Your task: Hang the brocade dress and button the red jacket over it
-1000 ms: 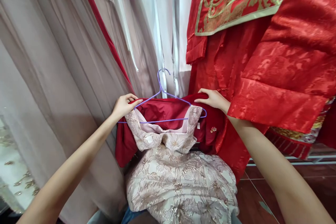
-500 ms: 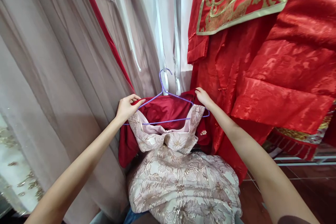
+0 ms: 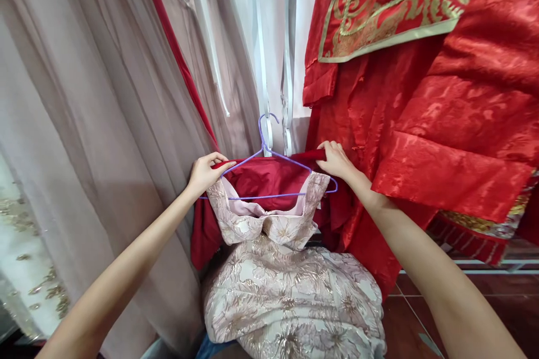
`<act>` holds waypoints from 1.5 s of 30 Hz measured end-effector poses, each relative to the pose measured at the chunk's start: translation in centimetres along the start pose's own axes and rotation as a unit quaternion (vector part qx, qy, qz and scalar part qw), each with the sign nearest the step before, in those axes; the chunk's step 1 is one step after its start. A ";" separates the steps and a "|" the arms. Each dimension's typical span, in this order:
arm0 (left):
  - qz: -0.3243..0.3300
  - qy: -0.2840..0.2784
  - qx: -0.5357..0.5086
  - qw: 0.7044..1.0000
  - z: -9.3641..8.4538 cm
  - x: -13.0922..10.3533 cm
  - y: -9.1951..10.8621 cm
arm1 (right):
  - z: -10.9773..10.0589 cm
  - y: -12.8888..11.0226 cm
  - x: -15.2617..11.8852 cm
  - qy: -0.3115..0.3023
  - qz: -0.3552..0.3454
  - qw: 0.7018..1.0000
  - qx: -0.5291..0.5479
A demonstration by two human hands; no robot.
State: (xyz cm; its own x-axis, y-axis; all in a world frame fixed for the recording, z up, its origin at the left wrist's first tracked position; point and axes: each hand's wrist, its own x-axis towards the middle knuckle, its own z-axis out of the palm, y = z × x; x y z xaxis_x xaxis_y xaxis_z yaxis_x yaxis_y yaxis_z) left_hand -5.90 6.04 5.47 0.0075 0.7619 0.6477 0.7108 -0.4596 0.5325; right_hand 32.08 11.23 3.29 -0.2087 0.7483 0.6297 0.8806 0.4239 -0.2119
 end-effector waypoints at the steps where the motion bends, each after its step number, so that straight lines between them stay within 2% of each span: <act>1: 0.004 -0.017 0.005 1.000 -0.4 0.1 -0.1 | 0.0 0.1 0.1 -0.007 -0.007 1.000 0.002; 3: 0.012 -0.051 0.034 0.998 -1.5 0.5 -0.3 | -0.3 0.5 0.0 -0.043 -0.011 0.999 0.002; 7: 0.046 -0.088 0.141 0.985 -3.7 1.5 -0.7 | -2.3 0.7 -0.5 -0.116 0.029 0.993 -0.013; 10: 0.068 -0.082 0.215 0.971 -4.4 1.4 -0.9 | -4.0 -0.2 -0.8 -0.089 0.045 0.994 -0.043; 11: 0.066 -0.058 0.229 0.970 -4.5 1.1 -1.0 | -4.5 -0.8 -0.9 -0.056 0.050 0.995 -0.064; 13: 0.051 0.024 0.228 0.972 -4.3 -0.1 -1.4 | -5.4 -2.2 -1.7 0.030 0.061 0.992 -0.104; 16: 0.021 0.192 0.171 0.966 -3.3 -3.0 -2.5 | -6.1 -4.4 -3.9 0.132 0.075 0.981 -0.124; 18: -0.010 0.289 0.134 0.948 -2.3 -5.4 -3.5 | -6.0 -5.5 -5.8 0.152 0.095 0.978 -0.106; 19: -0.018 0.319 0.132 0.938 -1.7 -6.6 -3.9 | -5.7 -5.8 -6.7 0.150 0.113 0.978 -0.088; 20: -0.023 0.327 0.137 0.935 -1.1 -7.6 -4.3 | -5.3 -6.1 -7.5 0.138 0.136 0.979 -0.064; 22: -0.034 0.299 0.143 0.943 0.2 -9.2 -4.4 | -4.2 -6.4 -9.0 0.084 0.185 0.979 -0.001; 24: -0.043 0.232 0.120 0.964 1.3 -9.8 -3.8 | -2.9 -6.7 -10.0 0.017 0.205 0.976 0.070; 27: -0.058 0.139 0.023 0.988 2.3 -9.5 -1.6 | -1.2 -7.3 -10.8 -0.022 0.173 0.975 0.141; 30: -0.067 0.100 -0.067 0.990 2.7 -8.7 0.8 | 0.0 -8.3 -11.2 -0.030 0.134 0.976 0.170; 33: -0.049 0.043 -0.091 0.994 2.9 -9.0 2.2 | 0.9 -10.0 -11.5 -0.070 0.103 0.976 0.179; 36: -0.040 -0.012 -0.097 0.994 3.4 -10.2 2.8 | 1.8 -12.3 -12.2 -0.109 0.093 0.978 0.153; 39: -0.041 -0.046 -0.098 0.993 4.0 -11.6 3.0 | 2.4 -13.9 -13.4 -0.156 0.083 0.975 0.136; 42: -0.040 -0.055 -0.115 0.991 4.4 -12.8 3.3 | 2.6 -14.4 -14.8 -0.195 0.048 0.963 0.181; 44: -0.051 -0.042 -0.131 0.989 4.7 -13.6 3.4 | 2.7 -14.3 -15.5 -0.181 0.057 0.954 0.234; 45: -0.064 -0.026 -0.135 0.988 4.9 -13.9 3.5 | 2.7 -14.4 -15.6 -0.150 0.085 0.950 0.259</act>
State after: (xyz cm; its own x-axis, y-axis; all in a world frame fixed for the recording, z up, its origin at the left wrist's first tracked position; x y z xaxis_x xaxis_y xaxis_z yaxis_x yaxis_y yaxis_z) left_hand -0.08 -3.96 -4.33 -0.0302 0.8410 0.5402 0.4940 -0.4573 0.7395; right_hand 21.54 -5.17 -5.52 -0.2631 0.9072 0.3283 0.6017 0.4203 -0.6792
